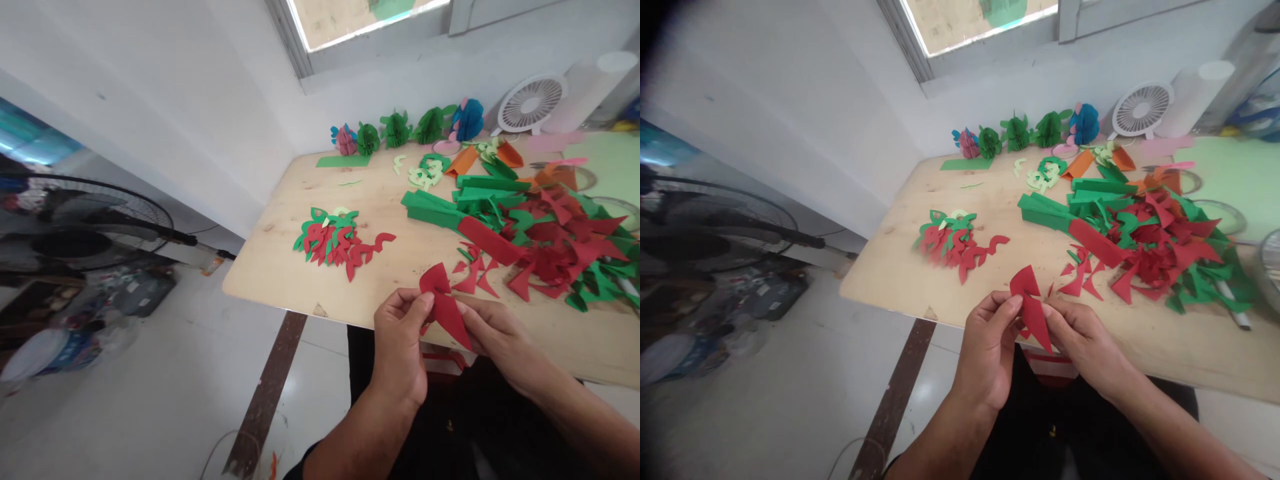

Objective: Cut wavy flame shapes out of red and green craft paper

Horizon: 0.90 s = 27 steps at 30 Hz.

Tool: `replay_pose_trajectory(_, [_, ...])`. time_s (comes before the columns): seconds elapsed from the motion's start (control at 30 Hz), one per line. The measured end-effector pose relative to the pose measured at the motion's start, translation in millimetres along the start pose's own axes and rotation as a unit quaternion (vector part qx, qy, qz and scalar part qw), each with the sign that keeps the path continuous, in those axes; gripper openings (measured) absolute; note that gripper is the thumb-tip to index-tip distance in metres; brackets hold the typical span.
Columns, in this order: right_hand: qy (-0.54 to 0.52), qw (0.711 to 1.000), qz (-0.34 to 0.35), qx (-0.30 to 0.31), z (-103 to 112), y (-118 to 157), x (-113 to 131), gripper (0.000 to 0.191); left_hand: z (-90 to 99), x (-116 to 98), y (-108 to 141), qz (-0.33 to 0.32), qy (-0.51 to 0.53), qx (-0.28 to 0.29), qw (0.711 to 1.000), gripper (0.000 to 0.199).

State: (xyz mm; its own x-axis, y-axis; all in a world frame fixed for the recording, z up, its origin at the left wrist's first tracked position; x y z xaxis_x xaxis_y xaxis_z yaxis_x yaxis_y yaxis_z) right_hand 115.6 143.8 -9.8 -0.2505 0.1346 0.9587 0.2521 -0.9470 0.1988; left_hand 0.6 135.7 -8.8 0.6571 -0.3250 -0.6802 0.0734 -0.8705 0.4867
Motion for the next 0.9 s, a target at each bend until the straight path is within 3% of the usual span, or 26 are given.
replay_pose_trajectory(0.27, [-0.004, 1.0, 0.002, 0.001, 0.0, 1.0, 3.7, 0.039, -1.4, -7.4, -7.6, -0.013, -0.016, 0.021, 1.0, 0.012])
replay_pose_trajectory(0.63, [-0.005, 0.999, 0.029, -0.022, 0.9, -0.3, 6.7, 0.031, -1.2, 4.3, 0.5, 0.003, 0.06, -0.015, 0.998, 0.014])
replay_pose_trajectory(0.9, [-0.052, 0.998, -0.01, -0.017, -3.7, 1.3, 4.5, 0.033, -1.8, 9.9, 3.7, 0.0, 0.045, -0.012, 0.999, 0.015])
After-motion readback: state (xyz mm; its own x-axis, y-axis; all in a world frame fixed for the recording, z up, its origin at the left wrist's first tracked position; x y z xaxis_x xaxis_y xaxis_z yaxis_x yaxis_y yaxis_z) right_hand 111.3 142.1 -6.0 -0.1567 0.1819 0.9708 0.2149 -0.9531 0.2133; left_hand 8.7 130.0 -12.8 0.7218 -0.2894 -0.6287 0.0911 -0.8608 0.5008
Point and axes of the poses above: each hand's wrist, its own y-axis away from the middle knuckle, its own z-axis out of the back of the hand, x = y × z, the point moved 8 cm from there along -y, towards the middle knuckle, and after that the axes turned 3 degrees about y, right-handed, at the moved point
